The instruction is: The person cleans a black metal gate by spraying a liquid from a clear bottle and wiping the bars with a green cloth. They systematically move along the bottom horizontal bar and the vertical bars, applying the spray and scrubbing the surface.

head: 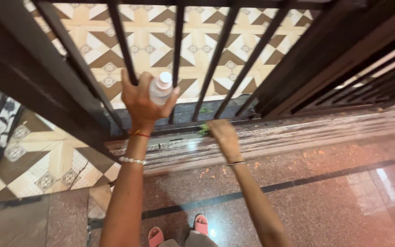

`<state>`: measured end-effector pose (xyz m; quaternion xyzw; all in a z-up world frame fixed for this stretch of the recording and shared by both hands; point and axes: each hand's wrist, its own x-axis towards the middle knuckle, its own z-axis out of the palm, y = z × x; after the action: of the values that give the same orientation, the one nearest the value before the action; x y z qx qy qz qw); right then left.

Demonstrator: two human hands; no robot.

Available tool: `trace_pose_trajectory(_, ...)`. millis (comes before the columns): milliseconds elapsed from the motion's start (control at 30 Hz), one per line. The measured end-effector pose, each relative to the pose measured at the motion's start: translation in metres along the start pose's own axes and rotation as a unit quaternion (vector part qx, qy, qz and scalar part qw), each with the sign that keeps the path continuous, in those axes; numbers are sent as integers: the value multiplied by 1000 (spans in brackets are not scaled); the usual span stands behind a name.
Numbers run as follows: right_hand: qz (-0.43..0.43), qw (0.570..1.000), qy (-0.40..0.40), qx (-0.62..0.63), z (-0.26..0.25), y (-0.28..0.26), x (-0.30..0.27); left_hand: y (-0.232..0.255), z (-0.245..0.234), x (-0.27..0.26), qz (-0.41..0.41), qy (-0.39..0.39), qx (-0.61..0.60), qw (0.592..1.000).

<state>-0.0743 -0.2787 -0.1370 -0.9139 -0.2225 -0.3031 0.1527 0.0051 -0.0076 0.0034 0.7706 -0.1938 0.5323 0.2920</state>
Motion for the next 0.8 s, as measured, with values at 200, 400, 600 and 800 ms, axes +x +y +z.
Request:
trace_pose_trajectory(200, 98, 991, 91, 2, -66, 48, -71, -6, 1, -3, -7, -11, -53, 999)
trace_pose_trajectory(400, 332, 772, 492, 227, -128, 71, -2, 0, -9, 1, -58, -39, -31, 997)
trace_pose_trajectory(600, 246, 856, 454, 17, -182, 100, 145, -3, -5, -5, -25, -6, -13, 1000)
trace_pose_trajectory(800, 307, 847, 434, 13, -69, 121, 66, -3, -6, -6, -42, -16, -6, 999)
